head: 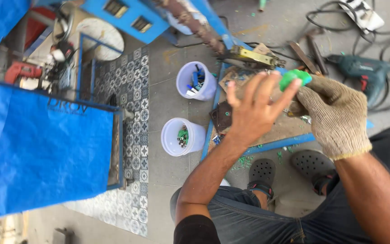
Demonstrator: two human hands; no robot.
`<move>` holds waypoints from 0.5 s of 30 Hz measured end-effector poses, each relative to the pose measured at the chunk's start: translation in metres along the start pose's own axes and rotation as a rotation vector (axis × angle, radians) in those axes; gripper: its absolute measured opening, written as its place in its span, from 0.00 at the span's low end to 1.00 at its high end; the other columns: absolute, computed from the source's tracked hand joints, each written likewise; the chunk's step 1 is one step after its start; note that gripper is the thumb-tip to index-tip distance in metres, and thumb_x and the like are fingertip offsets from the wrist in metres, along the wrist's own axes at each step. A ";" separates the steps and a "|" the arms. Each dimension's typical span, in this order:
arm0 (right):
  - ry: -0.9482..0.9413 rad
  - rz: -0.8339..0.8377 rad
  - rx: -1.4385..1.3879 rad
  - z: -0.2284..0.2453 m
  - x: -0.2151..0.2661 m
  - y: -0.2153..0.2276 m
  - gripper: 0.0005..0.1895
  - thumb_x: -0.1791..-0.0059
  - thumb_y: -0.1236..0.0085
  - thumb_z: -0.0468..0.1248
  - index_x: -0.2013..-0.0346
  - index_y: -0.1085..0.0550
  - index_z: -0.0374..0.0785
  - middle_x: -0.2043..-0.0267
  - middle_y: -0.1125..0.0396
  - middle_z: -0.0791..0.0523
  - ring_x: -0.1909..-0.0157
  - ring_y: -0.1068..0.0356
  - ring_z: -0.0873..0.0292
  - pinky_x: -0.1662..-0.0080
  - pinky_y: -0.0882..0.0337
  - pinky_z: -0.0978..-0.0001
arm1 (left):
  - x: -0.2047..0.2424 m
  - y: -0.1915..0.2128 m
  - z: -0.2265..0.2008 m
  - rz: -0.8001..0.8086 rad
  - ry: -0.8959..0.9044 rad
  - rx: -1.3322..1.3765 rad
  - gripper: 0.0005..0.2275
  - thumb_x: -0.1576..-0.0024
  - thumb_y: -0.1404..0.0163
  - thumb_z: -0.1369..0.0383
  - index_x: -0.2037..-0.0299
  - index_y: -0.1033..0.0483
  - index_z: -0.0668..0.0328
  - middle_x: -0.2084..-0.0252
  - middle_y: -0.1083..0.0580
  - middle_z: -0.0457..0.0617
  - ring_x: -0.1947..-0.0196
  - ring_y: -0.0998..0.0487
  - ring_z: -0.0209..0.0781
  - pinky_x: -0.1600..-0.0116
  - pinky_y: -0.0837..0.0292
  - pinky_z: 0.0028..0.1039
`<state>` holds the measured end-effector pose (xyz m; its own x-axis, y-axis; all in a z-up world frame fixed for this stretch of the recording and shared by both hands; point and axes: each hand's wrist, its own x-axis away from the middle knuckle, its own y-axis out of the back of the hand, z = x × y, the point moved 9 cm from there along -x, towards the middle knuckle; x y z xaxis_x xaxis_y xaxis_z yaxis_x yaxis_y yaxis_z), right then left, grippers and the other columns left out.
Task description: Use a handheld rotary tool to grind and smooth the edges of a green plastic piece.
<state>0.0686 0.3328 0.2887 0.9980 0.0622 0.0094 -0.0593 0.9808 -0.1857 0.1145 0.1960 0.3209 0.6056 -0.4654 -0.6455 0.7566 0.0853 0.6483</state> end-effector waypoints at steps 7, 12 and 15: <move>0.260 0.008 0.381 0.018 0.009 -0.007 0.13 0.43 0.39 0.33 0.45 0.22 0.29 0.60 0.24 0.52 0.60 0.23 0.62 0.58 0.24 0.70 | 0.002 -0.004 -0.001 0.065 0.037 0.061 0.22 0.28 0.48 0.68 0.27 0.36 0.27 0.32 0.37 0.47 0.31 0.34 0.48 0.23 0.70 0.61; 0.026 0.055 -0.076 -0.019 0.000 -0.002 0.13 0.43 0.42 0.33 0.45 0.23 0.29 0.57 0.25 0.54 0.59 0.24 0.62 0.57 0.21 0.69 | 0.005 -0.002 0.000 0.042 0.045 0.050 0.27 0.28 0.48 0.72 0.25 0.40 0.22 0.29 0.40 0.47 0.29 0.34 0.47 0.24 0.71 0.58; -0.017 0.063 -0.208 -0.038 -0.007 0.005 0.14 0.43 0.42 0.32 0.43 0.24 0.29 0.56 0.26 0.53 0.59 0.24 0.61 0.56 0.21 0.67 | 0.011 -0.010 0.001 0.082 0.004 -0.057 0.30 0.31 0.48 0.75 0.27 0.40 0.18 0.30 0.39 0.45 0.30 0.34 0.45 0.22 0.69 0.61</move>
<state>0.0622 0.3302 0.2507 0.9919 0.1267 0.0079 -0.1138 0.9156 -0.3856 0.1135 0.1892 0.3079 0.6672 -0.4509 -0.5929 0.7169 0.1726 0.6754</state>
